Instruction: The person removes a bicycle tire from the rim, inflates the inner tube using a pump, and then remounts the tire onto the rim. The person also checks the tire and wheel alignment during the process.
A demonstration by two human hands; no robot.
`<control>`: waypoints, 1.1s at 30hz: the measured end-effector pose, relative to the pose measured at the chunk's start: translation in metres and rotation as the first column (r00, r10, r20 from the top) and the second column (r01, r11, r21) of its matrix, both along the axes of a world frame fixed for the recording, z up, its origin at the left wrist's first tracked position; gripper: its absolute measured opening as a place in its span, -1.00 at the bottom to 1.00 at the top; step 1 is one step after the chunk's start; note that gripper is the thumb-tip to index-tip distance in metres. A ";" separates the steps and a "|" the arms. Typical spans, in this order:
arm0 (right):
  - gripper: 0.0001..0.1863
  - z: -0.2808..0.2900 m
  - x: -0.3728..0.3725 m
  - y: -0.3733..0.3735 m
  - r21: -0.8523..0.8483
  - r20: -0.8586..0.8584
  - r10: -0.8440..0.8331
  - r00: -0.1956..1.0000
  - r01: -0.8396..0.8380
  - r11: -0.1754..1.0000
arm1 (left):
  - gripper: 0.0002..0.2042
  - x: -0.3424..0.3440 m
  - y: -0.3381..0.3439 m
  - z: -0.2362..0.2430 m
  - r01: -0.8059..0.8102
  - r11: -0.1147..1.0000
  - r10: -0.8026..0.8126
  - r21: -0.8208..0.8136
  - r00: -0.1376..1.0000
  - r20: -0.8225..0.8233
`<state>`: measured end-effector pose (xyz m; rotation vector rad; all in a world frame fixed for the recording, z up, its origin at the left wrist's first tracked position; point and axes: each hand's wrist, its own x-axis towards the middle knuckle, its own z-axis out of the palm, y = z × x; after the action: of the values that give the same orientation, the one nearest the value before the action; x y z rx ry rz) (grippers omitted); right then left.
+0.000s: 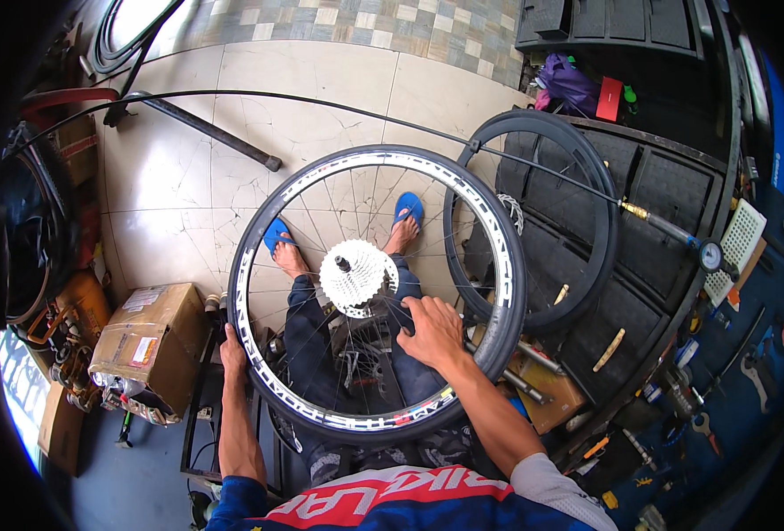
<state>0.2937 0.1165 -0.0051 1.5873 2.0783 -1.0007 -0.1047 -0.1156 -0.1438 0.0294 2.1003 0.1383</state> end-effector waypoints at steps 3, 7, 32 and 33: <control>-0.47 0.001 0.004 0.001 0.025 0.001 0.013 1.000 -0.013 1.000 | -0.14 0.006 -0.006 -0.005 0.033 0.999 -0.033 0.027 0.999 -0.001; -0.49 0.004 0.006 0.002 -0.018 0.015 0.018 1.000 -0.018 1.000 | -0.14 0.013 -0.014 -0.008 0.000 0.999 0.001 0.034 1.000 -0.024; -0.44 0.010 0.016 -0.006 0.002 -0.017 0.010 1.000 -0.010 1.000 | -0.02 0.022 -0.014 -0.009 -0.311 0.946 0.309 -0.093 0.950 -0.037; -0.44 0.008 0.016 -0.005 0.001 -0.012 0.007 1.000 -0.007 1.000 | -0.04 0.024 -0.008 -0.011 -0.224 0.966 0.215 -0.132 0.973 -0.081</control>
<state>0.3101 0.1120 0.0031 1.5774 2.0909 -1.0091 -0.0807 -0.1236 -0.1552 -0.2883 2.1709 0.1237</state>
